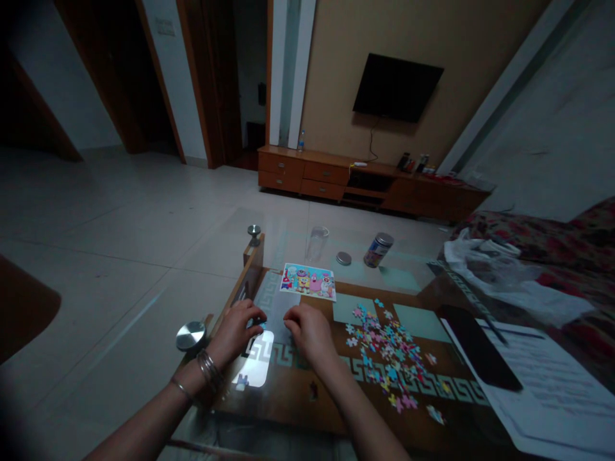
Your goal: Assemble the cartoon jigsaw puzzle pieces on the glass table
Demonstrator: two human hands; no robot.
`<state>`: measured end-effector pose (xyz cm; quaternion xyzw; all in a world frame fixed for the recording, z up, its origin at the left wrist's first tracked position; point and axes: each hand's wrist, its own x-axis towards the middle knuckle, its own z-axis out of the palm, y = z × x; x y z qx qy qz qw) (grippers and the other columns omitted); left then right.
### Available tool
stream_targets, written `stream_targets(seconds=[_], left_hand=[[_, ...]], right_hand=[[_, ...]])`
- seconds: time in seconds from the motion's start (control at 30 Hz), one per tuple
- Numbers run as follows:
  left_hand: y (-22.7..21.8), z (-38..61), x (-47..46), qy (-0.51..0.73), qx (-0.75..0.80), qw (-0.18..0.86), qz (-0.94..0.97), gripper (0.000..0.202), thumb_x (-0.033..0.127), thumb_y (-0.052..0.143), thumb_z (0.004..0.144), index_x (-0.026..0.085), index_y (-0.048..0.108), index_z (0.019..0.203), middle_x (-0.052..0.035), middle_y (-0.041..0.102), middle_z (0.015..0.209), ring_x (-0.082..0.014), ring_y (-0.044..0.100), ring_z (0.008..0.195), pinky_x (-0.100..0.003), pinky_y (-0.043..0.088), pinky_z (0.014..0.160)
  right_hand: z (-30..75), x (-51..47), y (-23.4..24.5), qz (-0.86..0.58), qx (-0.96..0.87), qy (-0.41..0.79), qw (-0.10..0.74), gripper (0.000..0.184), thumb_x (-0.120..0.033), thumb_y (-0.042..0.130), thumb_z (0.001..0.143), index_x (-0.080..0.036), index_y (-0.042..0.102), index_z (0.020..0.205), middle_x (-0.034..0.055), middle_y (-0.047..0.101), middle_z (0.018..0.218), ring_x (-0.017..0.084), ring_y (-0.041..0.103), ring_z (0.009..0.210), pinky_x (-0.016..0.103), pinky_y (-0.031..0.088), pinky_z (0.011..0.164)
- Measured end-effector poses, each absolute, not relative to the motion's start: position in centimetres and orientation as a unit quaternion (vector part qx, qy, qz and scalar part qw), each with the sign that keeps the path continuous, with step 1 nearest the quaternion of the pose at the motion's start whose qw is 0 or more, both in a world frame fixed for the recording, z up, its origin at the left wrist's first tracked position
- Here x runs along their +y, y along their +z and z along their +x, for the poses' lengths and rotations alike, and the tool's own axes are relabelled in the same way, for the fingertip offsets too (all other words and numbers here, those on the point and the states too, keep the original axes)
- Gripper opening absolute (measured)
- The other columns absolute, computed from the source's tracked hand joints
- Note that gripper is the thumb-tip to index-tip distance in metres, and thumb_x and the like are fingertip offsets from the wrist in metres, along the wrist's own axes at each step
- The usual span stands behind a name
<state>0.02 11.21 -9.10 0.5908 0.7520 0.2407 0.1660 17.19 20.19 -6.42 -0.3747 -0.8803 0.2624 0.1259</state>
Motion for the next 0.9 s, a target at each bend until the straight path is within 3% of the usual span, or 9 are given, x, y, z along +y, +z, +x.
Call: stream_targets(seconds=[0.23, 0.4, 0.67, 0.9], left_hand=[[-9.3, -0.1, 11.4, 0.239, 0.744, 0.164, 0.602, 0.015, 0.014, 0.065, 0.076, 0.021, 0.068, 0.089, -0.0046, 0.061, 0.092, -0.0222, 0.054, 0.096, -0.034, 0.039, 0.084], [-10.0, -0.3, 11.4, 0.241, 0.739, 0.142, 0.613, 0.017, 0.015, 0.060, 0.077, 0.021, 0.068, 0.091, -0.0047, 0.061, 0.093, -0.0235, 0.054, 0.096, -0.037, 0.041, 0.086], [-9.1, 3.6, 8.9, 0.374, 0.647, 0.151, 0.647, 0.016, 0.030, 0.054, 0.084, 0.027, 0.066, 0.093, -0.0038, 0.063, 0.094, -0.0241, 0.057, 0.095, -0.038, 0.047, 0.085], [-9.1, 9.3, 7.1, 0.365, 0.554, 0.207, 0.719, 0.014, 0.039, 0.055, 0.086, 0.038, 0.067, 0.094, -0.0035, 0.065, 0.089, -0.0228, 0.060, 0.085, -0.035, 0.049, 0.077]], right_hand=[[25.8, 21.7, -6.7, -0.493, -0.800, 0.279, 0.198, 0.019, -0.019, 0.052, 0.079, -0.017, 0.067, 0.091, 0.0052, 0.070, 0.082, 0.020, 0.062, 0.075, 0.029, 0.046, 0.070], [31.2, 22.9, -5.9, -0.560, -0.769, 0.223, 0.214, 0.017, -0.019, 0.050, 0.078, -0.018, 0.066, 0.080, 0.0061, 0.071, 0.080, 0.021, 0.063, 0.077, 0.029, 0.044, 0.072], [32.8, 21.1, -6.0, -0.550, -0.785, 0.242, 0.150, 0.013, -0.012, 0.058, 0.073, -0.019, 0.069, 0.072, 0.0013, 0.070, 0.074, 0.018, 0.062, 0.073, 0.025, 0.040, 0.067], [30.7, 18.9, -6.7, -0.494, -0.833, 0.228, 0.105, 0.014, -0.011, 0.063, 0.074, -0.020, 0.073, 0.075, 0.0025, 0.070, 0.084, 0.017, 0.061, 0.085, 0.024, 0.040, 0.074]])
